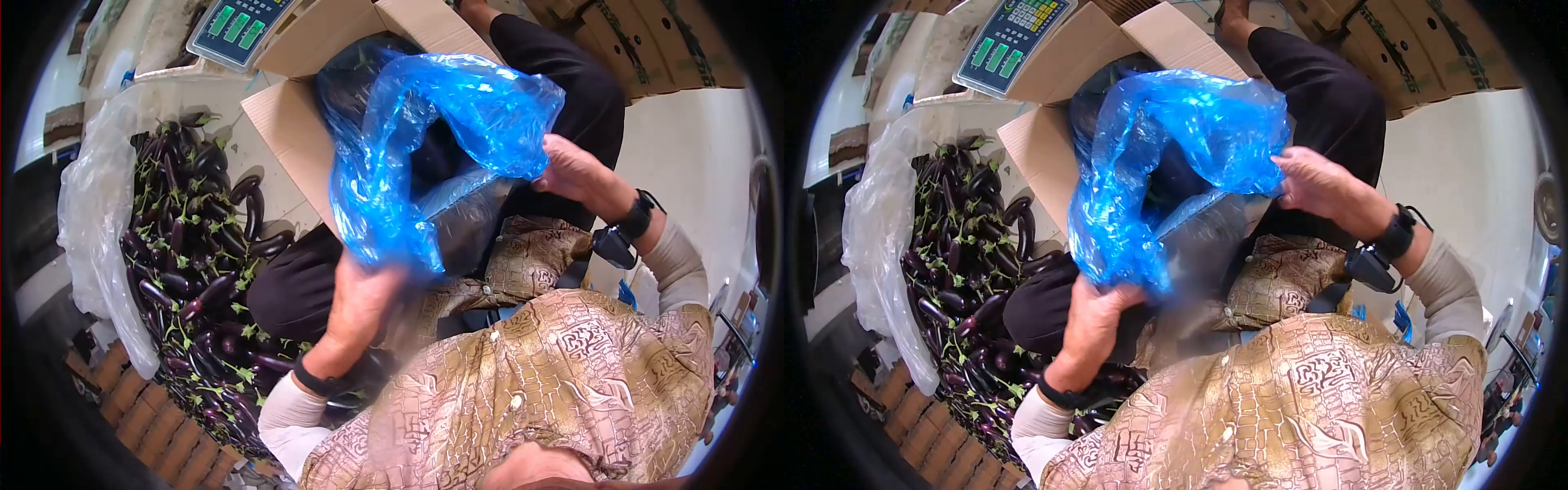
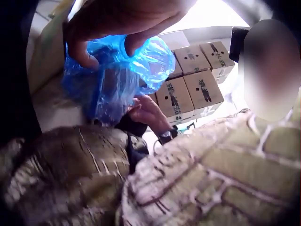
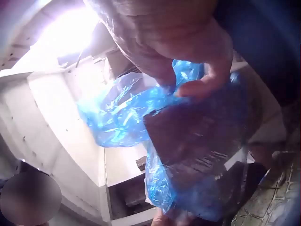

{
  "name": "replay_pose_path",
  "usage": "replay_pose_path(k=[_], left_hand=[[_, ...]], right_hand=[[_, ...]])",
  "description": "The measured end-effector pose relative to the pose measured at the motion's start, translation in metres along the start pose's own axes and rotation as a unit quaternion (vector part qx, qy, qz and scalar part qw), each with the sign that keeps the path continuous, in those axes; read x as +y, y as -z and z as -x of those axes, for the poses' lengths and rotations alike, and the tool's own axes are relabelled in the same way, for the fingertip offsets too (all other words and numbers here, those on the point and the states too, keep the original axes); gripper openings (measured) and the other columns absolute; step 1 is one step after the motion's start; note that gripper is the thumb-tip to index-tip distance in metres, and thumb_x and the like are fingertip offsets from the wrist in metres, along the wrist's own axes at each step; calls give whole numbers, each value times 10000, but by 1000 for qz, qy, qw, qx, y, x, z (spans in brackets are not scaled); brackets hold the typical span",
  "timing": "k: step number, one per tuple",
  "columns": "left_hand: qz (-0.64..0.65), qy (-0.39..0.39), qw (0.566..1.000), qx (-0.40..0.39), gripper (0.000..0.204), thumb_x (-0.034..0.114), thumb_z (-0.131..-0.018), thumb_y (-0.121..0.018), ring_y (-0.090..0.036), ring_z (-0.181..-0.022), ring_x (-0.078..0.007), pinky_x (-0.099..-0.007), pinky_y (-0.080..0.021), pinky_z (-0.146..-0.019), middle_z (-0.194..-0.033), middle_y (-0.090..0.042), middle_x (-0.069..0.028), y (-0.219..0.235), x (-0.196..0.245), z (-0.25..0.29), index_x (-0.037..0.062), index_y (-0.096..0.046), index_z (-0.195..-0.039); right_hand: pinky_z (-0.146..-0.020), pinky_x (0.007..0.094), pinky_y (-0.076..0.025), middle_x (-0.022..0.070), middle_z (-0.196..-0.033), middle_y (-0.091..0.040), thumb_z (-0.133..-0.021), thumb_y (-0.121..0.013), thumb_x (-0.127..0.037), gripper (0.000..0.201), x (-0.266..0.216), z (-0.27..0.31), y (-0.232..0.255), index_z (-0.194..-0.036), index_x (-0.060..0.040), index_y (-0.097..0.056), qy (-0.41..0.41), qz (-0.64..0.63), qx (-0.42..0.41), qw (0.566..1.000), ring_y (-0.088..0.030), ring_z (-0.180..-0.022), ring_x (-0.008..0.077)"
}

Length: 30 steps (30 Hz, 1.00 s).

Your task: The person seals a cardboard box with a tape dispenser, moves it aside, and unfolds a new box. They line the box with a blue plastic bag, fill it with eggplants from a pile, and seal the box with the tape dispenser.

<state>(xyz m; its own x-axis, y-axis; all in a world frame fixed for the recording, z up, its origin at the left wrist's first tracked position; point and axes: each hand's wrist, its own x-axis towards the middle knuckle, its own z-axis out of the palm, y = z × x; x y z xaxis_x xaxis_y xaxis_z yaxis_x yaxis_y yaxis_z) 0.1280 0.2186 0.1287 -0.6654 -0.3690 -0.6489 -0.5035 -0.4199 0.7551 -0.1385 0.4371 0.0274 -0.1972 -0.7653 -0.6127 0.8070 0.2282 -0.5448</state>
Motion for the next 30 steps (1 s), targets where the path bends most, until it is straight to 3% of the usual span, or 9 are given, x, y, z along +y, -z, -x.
replay_pose_path(k=[2,5,10,16,21,23,26,27,30], left_hand=[[12,9,1000,-23,461,190,-862,-757,-642,-965,-171,-337,-528,-878,-1092,-655,-36,-7,-6,6,49,-563,-1256],[144,86,986,-18,439,155,-885,-726,-645,-983,-182,-344,-535,-873,-1113,-643,-40,-8,-19,6,67,-551,-1278],[250,173,953,-19,283,42,-932,-622,-629,-863,-165,-283,-532,-699,-1046,-634,-52,-3,-42,-4,67,-564,-1208],[-26,34,999,-12,260,65,-948,-614,-615,-848,-152,-284,-505,-731,-1046,-656,-57,10,0,17,47,-591,-1207],[-232,-122,965,-4,268,43,-923,-620,-626,-952,-142,-308,-485,-876,-1053,-697,-68,29,55,7,1,-628,-1188],[-309,-182,934,2,262,57,-921,-621,-636,-952,-171,-323,-493,-861,-1029,-701,-97,21,83,-15,-2,-629,-1176],[-346,-245,903,-67,217,155,-930,-609,-569,-820,-107,-298,-465,-731,-926,-672,-42,3,107,-55,-20,-658,-1048],[-349,-249,901,-66,217,155,-930,-609,-569,-820,-107,-298,-465,-731,-926,-672,-42,2,110,-73,-20,-658,-1048],[-533,-339,773,-58,141,100,-898,-632,-643,-834,-168,-317,-486,-707,-910,-689,-73,6,114,-114,15,-688,-996]], right_hand=[[-623,200,-512,6,-982,-664,-945,-660,-216,254,21,-12,24,-1132,-52,-611,-20,-133,-182,974,-619,-775,53],[-514,196,-429,-32,-823,-626,-948,-636,-186,122,5,10,-14,-998,-76,-631,-20,0,26,999,-551,-627,53],[-833,262,-491,-2,-1010,-668,-947,-612,-153,220,-37,58,-31,-1114,-14,-647,42,134,-65,988,-601,-866,79],[-886,270,-484,8,-1038,-675,-937,-658,-184,267,-94,86,-9,-1153,-27,-650,135,330,63,932,-603,-934,89],[-920,289,-487,47,-1057,-668,-924,-681,-210,329,-137,64,-57,-1190,-24,-627,185,471,-71,859,-604,-992,119],[-923,312,-487,98,-1061,-661,-901,-703,-229,364,-144,27,-54,-1187,-18,-623,508,737,-63,442,-608,-1010,156],[-908,347,-484,143,-1061,-655,-875,-698,-260,357,-137,-41,-105,-1136,-26,-630,347,578,-204,709,-611,-1005,214],[-900,358,-483,142,-1064,-658,-873,-686,-261,346,-131,-63,-114,-1120,-26,-628,200,607,-209,740,-614,-990,226],[-865,321,-490,121,-1018,-649,-869,-660,-247,333,-96,-95,-128,-1107,-17,-615,203,565,-241,763,-613,-932,210]])
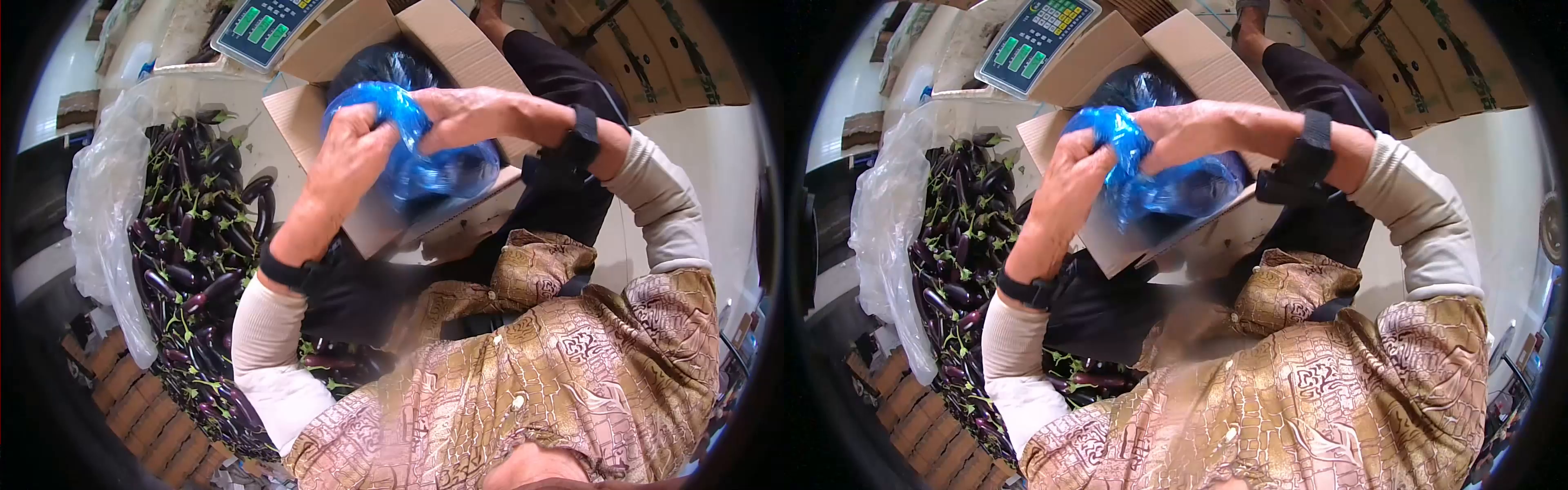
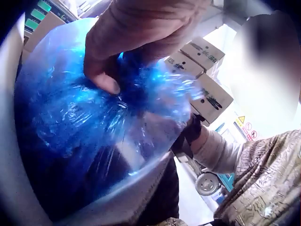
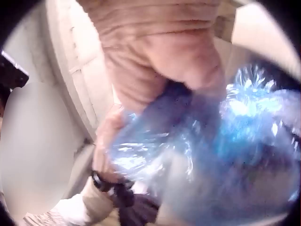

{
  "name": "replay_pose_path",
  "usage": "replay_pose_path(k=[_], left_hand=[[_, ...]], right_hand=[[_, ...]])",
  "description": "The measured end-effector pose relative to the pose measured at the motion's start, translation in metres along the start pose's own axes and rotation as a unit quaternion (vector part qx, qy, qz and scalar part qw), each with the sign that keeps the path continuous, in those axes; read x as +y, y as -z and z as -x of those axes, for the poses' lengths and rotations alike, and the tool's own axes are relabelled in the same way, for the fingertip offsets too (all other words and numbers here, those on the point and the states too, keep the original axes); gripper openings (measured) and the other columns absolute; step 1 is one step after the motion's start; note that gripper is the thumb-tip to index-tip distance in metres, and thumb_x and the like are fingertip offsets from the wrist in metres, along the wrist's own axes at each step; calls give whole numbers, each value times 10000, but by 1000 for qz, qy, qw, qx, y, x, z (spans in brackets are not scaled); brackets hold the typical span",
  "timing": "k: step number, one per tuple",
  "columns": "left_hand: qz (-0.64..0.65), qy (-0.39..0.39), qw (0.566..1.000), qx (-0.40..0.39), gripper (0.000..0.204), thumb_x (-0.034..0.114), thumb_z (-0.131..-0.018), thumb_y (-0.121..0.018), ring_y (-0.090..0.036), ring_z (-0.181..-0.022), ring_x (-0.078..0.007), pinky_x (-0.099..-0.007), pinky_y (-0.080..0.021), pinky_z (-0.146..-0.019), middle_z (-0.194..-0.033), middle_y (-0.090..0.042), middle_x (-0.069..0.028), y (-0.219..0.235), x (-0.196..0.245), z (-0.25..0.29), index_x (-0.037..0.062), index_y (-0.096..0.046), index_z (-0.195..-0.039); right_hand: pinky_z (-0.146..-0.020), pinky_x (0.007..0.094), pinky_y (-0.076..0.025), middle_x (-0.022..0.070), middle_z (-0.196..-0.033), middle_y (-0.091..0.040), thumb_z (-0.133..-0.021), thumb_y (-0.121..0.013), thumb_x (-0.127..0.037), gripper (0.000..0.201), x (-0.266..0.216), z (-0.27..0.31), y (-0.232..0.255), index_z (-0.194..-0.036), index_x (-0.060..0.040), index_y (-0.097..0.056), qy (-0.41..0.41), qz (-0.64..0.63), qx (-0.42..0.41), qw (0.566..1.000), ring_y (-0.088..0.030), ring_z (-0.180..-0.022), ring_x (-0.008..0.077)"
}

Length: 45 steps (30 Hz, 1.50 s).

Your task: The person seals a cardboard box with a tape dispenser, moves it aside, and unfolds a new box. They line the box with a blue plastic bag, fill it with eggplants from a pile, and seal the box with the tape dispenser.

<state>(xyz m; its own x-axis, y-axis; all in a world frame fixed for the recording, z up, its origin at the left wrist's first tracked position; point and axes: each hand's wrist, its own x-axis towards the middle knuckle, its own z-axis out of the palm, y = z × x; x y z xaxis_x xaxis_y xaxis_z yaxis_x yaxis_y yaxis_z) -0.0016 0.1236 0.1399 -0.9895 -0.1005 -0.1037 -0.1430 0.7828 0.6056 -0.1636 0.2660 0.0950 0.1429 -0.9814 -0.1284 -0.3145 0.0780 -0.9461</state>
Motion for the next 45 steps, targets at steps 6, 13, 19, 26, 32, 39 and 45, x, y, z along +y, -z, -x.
replay_pose_path(k=[6,13,19,26,32,39,45], left_hand=[[142,45,984,101,704,133,-767,-765,-572,-1133,-285,-360,-516,-915,-1248,-569,-153,10,-14,4,44,-465,-1397],[5,-60,998,6,418,39,-782,-707,-617,-938,-420,-466,-513,-805,-1068,-635,-230,-58,-20,-3,44,-611,-1188],[186,174,966,-41,221,211,-874,-607,-628,-860,-456,-490,-495,-777,-855,-648,-274,-69,-35,1,9,-695,-888],[60,101,987,-107,201,127,-821,-563,-664,-786,-418,-485,-508,-713,-777,-640,-268,-111,-32,13,-23,-656,-916],[62,20,953,-295,211,61,-811,-536,-637,-896,-456,-510,-512,-767,-935,-657,-287,-127,-40,23,-25,-675,-943],[-24,30,938,-345,205,70,-809,-576,-649,-932,-426,-482,-526,-757,-957,-664,-270,-112,-31,10,-1,-691,-964],[-46,-81,959,-266,175,81,-832,-622,-667,-861,-373,-430,-541,-748,-908,-677,-200,-64,-20,14,40,-677,-993]], right_hand=[[-836,298,-492,93,-1110,-603,-893,-578,-74,239,73,18,-5,-1122,-31,-632,-151,-303,89,937,-581,-1008,157],[-808,301,-533,107,-1171,-632,-925,-624,-168,324,36,43,-2,-1231,-60,-619,-65,-24,67,995,-624,-999,150],[-887,384,-502,151,-1144,-632,-808,-769,-228,446,1,55,15,-1196,-57,-628,-61,100,61,991,-628,-1028,288],[-779,442,-517,202,-927,-667,-852,-622,-112,205,46,25,-35,-1034,-24,-653,-18,228,-191,955,-647,-904,389],[-787,451,-508,192,-884,-685,-879,-577,-140,192,40,18,-35,-1000,-21,-667,-65,216,-234,946,-659,-881,366],[-843,424,-525,157,-995,-691,-867,-683,-272,332,-22,62,-6,-1107,-44,-660,66,177,-141,972,-651,-948,371],[-765,459,-520,170,-863,-685,-851,-668,-245,219,-14,46,-17,-956,-53,-663,-53,281,-149,947,-665,-854,370]])
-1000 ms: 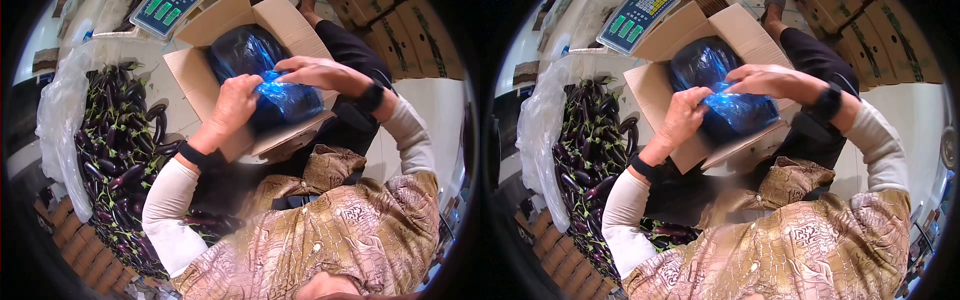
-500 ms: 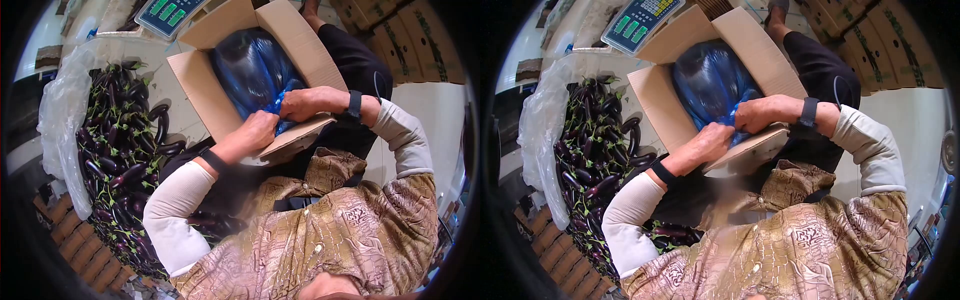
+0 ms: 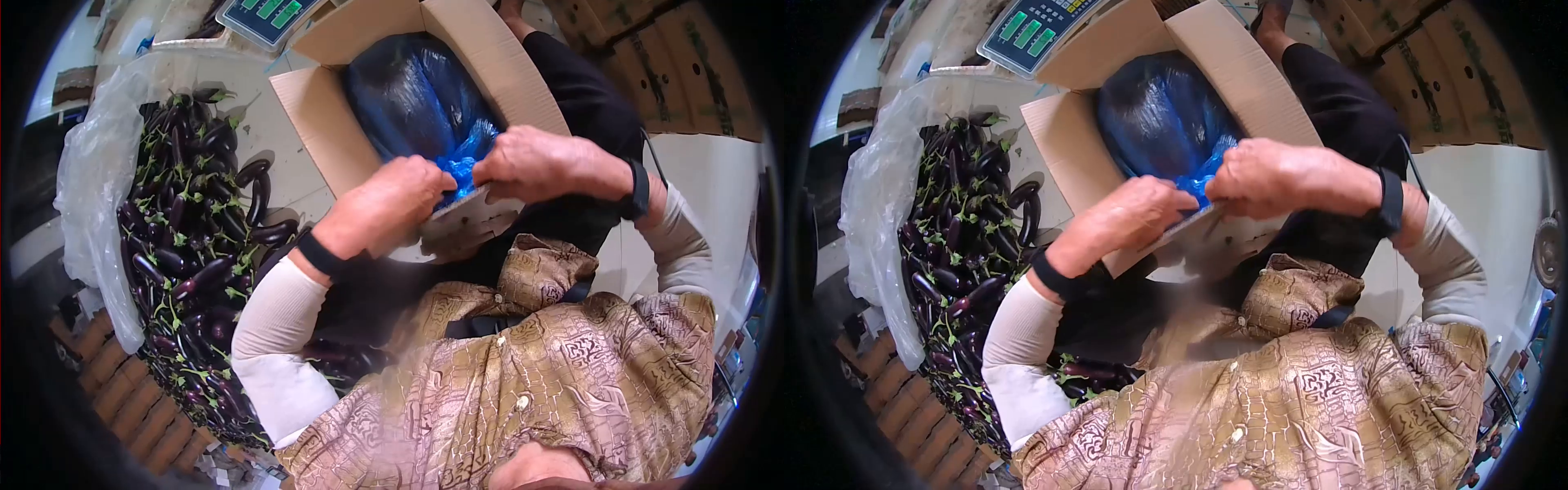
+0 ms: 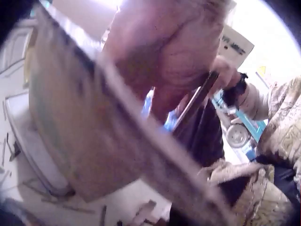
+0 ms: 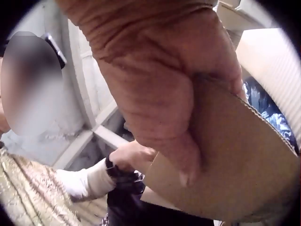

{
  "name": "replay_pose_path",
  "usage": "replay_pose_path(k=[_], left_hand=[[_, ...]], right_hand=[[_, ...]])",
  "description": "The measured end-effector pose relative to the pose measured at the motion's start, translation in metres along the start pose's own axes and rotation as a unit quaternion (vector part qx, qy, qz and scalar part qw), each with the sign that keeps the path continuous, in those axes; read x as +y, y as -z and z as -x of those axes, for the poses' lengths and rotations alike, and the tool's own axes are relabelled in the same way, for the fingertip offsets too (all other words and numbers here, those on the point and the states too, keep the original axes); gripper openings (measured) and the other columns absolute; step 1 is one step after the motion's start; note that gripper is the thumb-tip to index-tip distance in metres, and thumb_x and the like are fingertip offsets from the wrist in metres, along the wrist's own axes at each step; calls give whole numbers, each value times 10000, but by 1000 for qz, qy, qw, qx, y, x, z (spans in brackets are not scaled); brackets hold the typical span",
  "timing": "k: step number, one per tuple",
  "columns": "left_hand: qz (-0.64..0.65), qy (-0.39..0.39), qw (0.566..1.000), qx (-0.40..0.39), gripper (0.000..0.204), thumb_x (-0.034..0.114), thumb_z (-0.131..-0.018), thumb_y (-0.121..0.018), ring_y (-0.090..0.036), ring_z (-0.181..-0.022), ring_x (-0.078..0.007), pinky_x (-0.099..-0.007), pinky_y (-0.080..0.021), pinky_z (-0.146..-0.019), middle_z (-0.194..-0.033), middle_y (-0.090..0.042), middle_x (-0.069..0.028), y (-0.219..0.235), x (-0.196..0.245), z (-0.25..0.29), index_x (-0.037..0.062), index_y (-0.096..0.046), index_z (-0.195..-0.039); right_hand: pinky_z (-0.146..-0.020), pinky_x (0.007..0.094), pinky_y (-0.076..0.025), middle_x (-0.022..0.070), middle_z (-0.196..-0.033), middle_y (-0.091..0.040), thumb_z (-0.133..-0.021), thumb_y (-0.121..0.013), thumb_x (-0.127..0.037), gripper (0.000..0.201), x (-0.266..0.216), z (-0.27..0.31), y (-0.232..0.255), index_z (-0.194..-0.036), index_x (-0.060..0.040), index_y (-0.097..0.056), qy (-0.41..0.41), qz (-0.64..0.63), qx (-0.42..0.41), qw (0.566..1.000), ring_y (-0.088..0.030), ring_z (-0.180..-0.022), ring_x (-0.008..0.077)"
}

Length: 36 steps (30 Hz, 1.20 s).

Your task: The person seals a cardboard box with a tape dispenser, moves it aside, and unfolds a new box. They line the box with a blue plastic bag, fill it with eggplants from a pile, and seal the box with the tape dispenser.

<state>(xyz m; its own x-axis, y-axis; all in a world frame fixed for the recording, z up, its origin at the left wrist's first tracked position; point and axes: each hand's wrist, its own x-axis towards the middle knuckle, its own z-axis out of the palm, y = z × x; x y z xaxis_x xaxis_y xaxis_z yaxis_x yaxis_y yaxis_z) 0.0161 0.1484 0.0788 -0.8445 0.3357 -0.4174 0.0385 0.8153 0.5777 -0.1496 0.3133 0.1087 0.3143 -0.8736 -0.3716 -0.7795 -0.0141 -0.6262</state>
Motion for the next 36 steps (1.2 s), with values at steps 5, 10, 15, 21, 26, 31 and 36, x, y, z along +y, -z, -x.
replay_pose_path(k=[5,10,15,21,26,31,36], left_hand=[[14,38,943,330,344,18,-761,-666,-645,-960,-310,-411,-519,-847,-946,-679,-139,49,-12,17,62,-655,-1101],[-230,82,819,519,579,112,-794,-716,-585,-1098,-362,-430,-445,-985,-1215,-594,-161,90,-62,-1,27,-510,-1329],[-257,142,832,471,556,176,-812,-720,-622,-1044,-339,-462,-490,-896,-1081,-608,-138,97,-100,-19,24,-533,-1313],[-131,95,885,437,421,326,-878,-678,-649,-952,-378,-454,-525,-809,-1077,-658,-173,97,-94,-14,46,-636,-1189],[-177,108,927,311,826,507,-800,-733,-436,-1319,-449,-498,-401,-1062,-1412,-435,-324,35,-67,-13,-33,-470,-1367],[-156,162,950,217,1200,600,-617,-820,-212,-1437,-483,-573,-290,-1124,-1536,-215,-333,27,-58,-16,-19,-276,-1489],[-171,173,948,203,1354,607,-481,-879,-187,-1446,-482,-584,-284,-1124,-1556,-191,-307,29,-67,-19,-17,-245,-1501]], right_hand=[[-728,453,-500,177,-884,-657,-818,-713,-270,318,35,-22,-11,-1029,-52,-618,-29,-41,81,995,-636,-891,376],[-723,360,-460,95,-966,-468,-713,-661,-114,300,-3,-28,-30,-983,-54,-544,29,261,299,918,-523,-924,256],[-986,385,-425,183,-1261,-523,-755,-623,-147,567,4,-21,-76,-1283,22,-505,42,316,303,898,-494,-1213,312],[-1129,427,-302,223,-1449,-419,-673,-763,-235,876,25,-39,-87,-1393,84,-379,11,216,231,949,-381,-1373,345],[-1115,430,-315,230,-1430,-436,-652,-793,-267,922,24,-38,-87,-1395,83,-373,16,215,245,945,-399,-1354,354],[-1089,447,-336,241,-1413,-444,-602,-835,-320,982,25,-39,-79,-1383,78,-391,24,207,243,947,-410,-1340,363],[-1040,443,-373,254,-1391,-463,-588,-830,-296,935,33,-51,-73,-1347,77,-430,29,192,263,945,-441,-1312,368]])
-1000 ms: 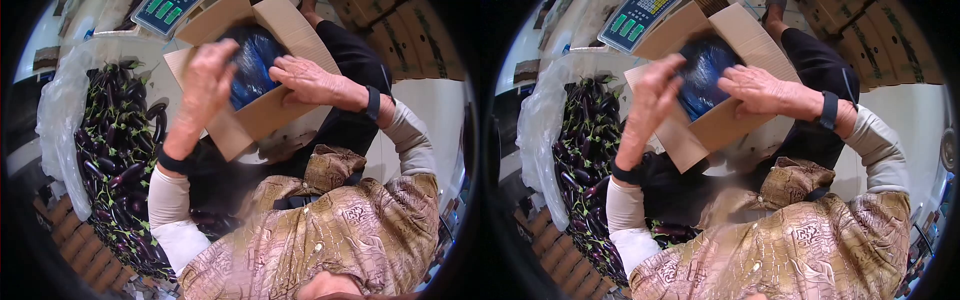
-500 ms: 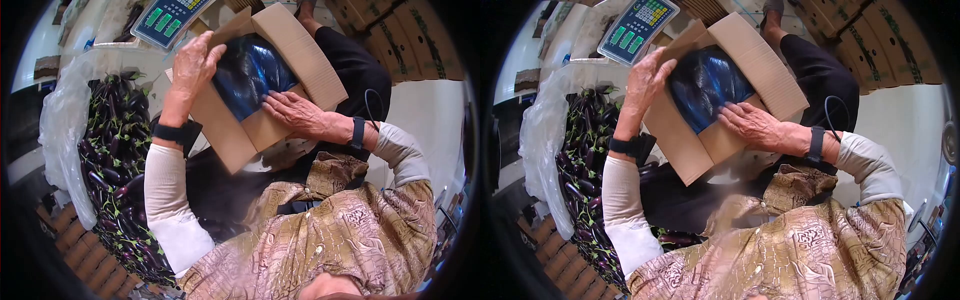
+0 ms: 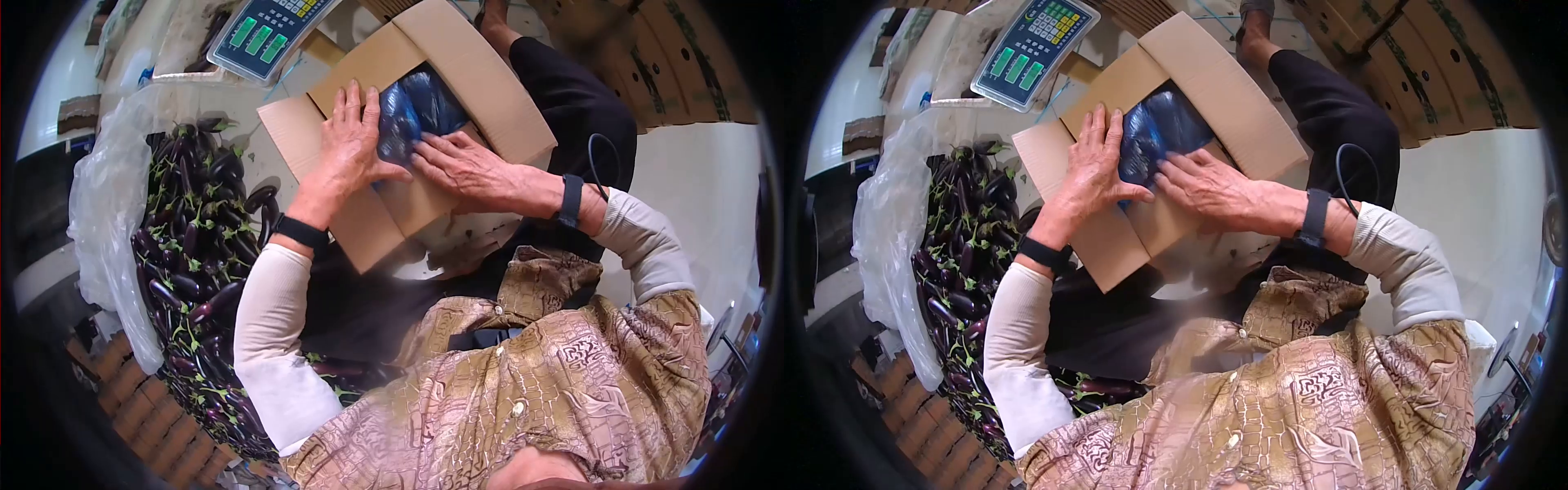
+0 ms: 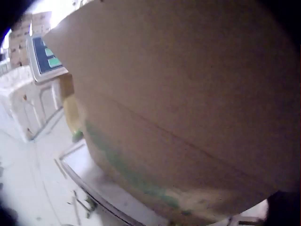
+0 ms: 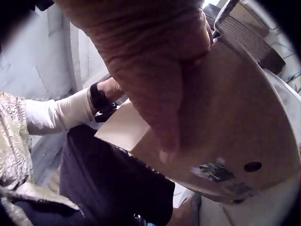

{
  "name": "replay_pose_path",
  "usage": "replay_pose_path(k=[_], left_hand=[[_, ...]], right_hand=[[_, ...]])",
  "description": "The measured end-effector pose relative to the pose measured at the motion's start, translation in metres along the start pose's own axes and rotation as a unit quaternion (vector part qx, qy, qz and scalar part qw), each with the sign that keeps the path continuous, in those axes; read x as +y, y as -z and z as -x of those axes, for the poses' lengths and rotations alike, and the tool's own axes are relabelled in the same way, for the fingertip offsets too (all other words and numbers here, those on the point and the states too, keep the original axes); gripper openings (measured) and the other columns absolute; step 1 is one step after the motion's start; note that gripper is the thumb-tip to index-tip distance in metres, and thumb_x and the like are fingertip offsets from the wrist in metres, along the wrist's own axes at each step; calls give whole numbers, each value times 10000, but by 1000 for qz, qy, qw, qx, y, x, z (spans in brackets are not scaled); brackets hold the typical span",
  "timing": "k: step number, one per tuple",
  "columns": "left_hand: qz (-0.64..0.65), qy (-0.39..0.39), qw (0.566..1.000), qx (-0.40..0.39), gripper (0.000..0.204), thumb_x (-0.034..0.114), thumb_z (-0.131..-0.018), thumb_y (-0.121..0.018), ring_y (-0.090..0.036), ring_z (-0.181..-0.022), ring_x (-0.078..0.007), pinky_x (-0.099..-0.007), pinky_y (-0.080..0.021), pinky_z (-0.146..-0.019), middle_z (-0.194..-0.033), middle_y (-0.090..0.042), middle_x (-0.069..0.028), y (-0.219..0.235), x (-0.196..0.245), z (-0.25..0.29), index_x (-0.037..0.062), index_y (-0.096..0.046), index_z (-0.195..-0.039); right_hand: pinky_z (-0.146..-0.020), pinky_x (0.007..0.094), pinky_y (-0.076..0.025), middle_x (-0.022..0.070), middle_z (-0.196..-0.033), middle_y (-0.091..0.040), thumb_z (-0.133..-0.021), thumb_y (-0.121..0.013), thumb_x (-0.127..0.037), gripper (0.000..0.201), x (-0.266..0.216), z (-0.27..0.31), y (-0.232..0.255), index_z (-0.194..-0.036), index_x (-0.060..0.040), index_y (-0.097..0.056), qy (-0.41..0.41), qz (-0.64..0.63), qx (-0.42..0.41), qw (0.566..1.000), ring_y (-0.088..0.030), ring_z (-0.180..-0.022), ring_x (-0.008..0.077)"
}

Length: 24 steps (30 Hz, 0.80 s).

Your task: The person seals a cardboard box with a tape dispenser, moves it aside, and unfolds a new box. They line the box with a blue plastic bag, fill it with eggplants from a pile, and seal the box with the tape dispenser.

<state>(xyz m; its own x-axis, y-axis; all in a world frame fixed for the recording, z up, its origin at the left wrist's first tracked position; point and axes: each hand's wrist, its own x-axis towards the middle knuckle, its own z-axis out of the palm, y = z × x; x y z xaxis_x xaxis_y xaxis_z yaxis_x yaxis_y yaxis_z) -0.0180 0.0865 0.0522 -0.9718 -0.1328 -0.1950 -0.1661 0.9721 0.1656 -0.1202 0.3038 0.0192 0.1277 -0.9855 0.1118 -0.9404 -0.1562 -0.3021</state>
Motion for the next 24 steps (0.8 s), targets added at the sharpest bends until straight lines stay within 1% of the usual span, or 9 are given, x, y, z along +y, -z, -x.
replay_pose_path(k=[5,8,10,12,14,16,18,20,24], left_hand=[[-59,13,998,-28,1394,567,-421,-912,-182,-1453,-466,-585,-295,-1110,-1587,-160,-254,1,-24,-18,37,-235,-1519],[-45,21,998,-38,1383,559,-420,-914,-164,-1459,-463,-595,-286,-1109,-1597,-139,-239,6,-27,-21,76,-242,-1527],[-27,9,999,-28,1372,563,-436,-909,-149,-1461,-466,-600,-281,-1110,-1597,-134,-243,5,-26,-19,78,-240,-1531],[-13,7,1000,-26,1386,578,-429,-906,-138,-1463,-473,-600,-275,-1111,-1598,-125,-248,2,-29,-18,73,-237,-1533],[-7,10,999,-44,1410,598,-403,-906,-126,-1463,-479,-602,-266,-1112,-1600,-110,-254,6,-30,-18,67,-247,-1530],[-1,8,999,-38,1417,592,-391,-910,-123,-1464,-481,-606,-263,-1110,-1600,-108,-257,5,-32,-20,65,-250,-1529],[4,2,999,-35,1424,586,-379,-913,-120,-1464,-483,-611,-260,-1108,-1599,-106,-260,3,-31,-20,63,-253,-1528],[6,5,999,-41,1428,578,-372,-916,-111,-1465,-484,-623,-259,-1102,-1599,-102,-263,2,-32,-20,59,-254,-1527],[16,10,999,-38,1408,549,-389,-924,-108,-1462,-490,-633,-266,-1097,-1597,-109,-264,9,-30,-15,60,-253,-1526]], right_hand=[[-1011,441,-395,268,-1353,-500,-771,-650,-202,567,10,-42,-19,-1257,63,-527,-42,59,86,994,-472,-1286,359],[-1100,469,-304,246,-1435,-423,-591,-871,-278,949,7,-43,-34,-1376,17,-426,-36,58,113,991,-366,-1380,387],[-1096,462,-328,230,-1427,-446,-671,-827,-238,806,7,-32,6,-1356,-1,-473,-41,8,92,995,-404,-1360,376],[-1061,448,-385,220,-1395,-486,-742,-768,-199,623,16,-13,34,-1295,-17,-547,-70,-3,242,968,-462,-1319,356],[-992,409,-459,182,-1284,-584,-870,-636,-144,377,45,4,51,-1232,-46,-601,-222,-42,388,894,-568,-1178,323],[-936,323,-495,109,-1182,-653,-945,-623,-191,330,91,26,38,-1234,-34,-597,-491,-481,352,636,-623,-1068,223],[-884,265,-506,48,-1127,-672,-984,-597,-237,349,138,49,-9,-1260,-23,-586,-319,-791,253,456,-631,-1005,126],[-923,246,-480,50,-1245,-617,-977,-615,-285,467,107,14,6,-1335,2,-530,-299,-784,245,485,-597,-1080,124],[-1142,377,-312,181,-1502,-376,-878,-688,-400,830,67,-69,29,-1527,-76,-285,-284,-587,175,737,-355,-1390,261]])
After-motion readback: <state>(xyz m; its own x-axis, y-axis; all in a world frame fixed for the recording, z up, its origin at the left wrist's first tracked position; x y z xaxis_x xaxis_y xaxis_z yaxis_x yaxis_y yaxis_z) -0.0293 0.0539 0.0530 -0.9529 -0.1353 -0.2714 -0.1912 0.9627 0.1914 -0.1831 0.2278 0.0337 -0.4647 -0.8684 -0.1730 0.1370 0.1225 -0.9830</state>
